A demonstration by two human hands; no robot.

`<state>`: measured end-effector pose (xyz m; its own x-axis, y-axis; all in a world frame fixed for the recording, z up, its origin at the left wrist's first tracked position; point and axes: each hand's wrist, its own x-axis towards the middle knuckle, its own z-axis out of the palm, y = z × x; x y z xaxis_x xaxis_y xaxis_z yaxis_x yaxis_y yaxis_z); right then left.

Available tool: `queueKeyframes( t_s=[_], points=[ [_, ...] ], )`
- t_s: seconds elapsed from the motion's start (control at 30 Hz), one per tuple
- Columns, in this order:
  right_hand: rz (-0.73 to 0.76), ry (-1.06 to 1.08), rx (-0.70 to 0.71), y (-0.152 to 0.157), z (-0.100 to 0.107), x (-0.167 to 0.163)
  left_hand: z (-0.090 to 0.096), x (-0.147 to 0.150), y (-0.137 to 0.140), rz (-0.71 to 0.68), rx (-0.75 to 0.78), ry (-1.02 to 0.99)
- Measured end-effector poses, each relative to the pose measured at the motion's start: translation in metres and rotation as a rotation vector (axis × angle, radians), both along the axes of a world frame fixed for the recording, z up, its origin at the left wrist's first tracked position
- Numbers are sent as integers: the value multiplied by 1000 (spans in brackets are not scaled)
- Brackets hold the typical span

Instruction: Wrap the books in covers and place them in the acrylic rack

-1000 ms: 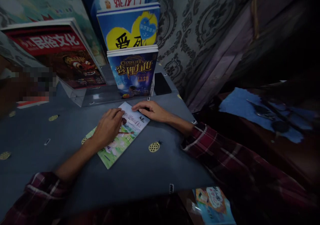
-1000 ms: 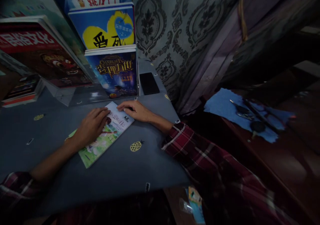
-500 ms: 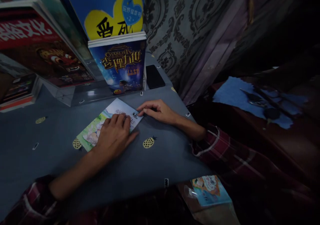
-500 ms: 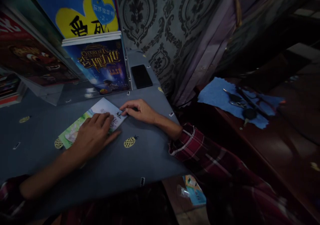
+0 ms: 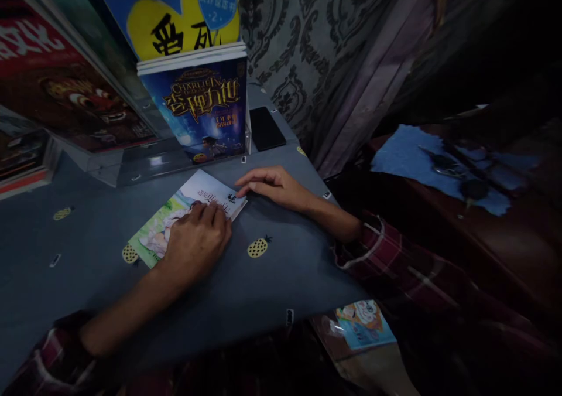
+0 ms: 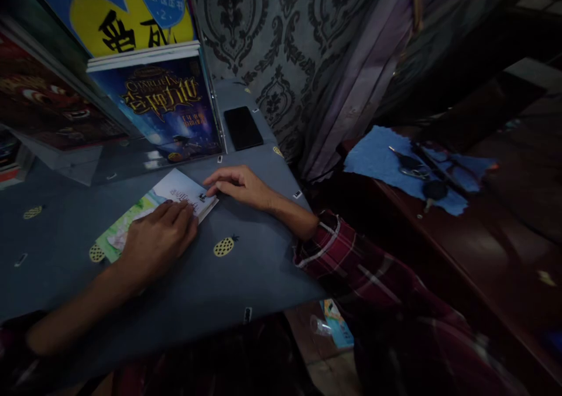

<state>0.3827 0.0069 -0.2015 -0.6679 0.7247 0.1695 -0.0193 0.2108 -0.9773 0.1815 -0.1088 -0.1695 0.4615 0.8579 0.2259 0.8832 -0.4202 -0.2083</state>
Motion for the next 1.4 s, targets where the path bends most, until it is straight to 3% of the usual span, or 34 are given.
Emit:
queueKeyframes(
  t_s=[0.27, 0.43, 0.63, 0.73, 0.83, 1.03, 1.23, 1.4],
  points=[
    [5, 2, 27, 0, 1, 1, 1, -1, 0, -27, 59, 32],
    [-21, -92, 133, -2, -2, 1, 0, 1, -2, -10, 32, 36],
    [-1, -161, 465, -5, -5, 1, 9, -12, 0, -18, -109, 22],
    [94, -201, 687, -4, -5, 2, 15, -35, 0, 19, -152, -2],
    [109, -271, 804, -4, -6, 2, 15, -65, -5, 120, -169, -35],
    [64, -342, 919, -1, -9, -4, 4, -109, -24, 142, -243, -165],
    [16, -426, 964, 9, -10, -14, -5, -117, -28, 164, -246, -217],
    [-22, -429, 944, 11, -12, -19, 1, -125, -31, 73, -325, -223]
  ],
)
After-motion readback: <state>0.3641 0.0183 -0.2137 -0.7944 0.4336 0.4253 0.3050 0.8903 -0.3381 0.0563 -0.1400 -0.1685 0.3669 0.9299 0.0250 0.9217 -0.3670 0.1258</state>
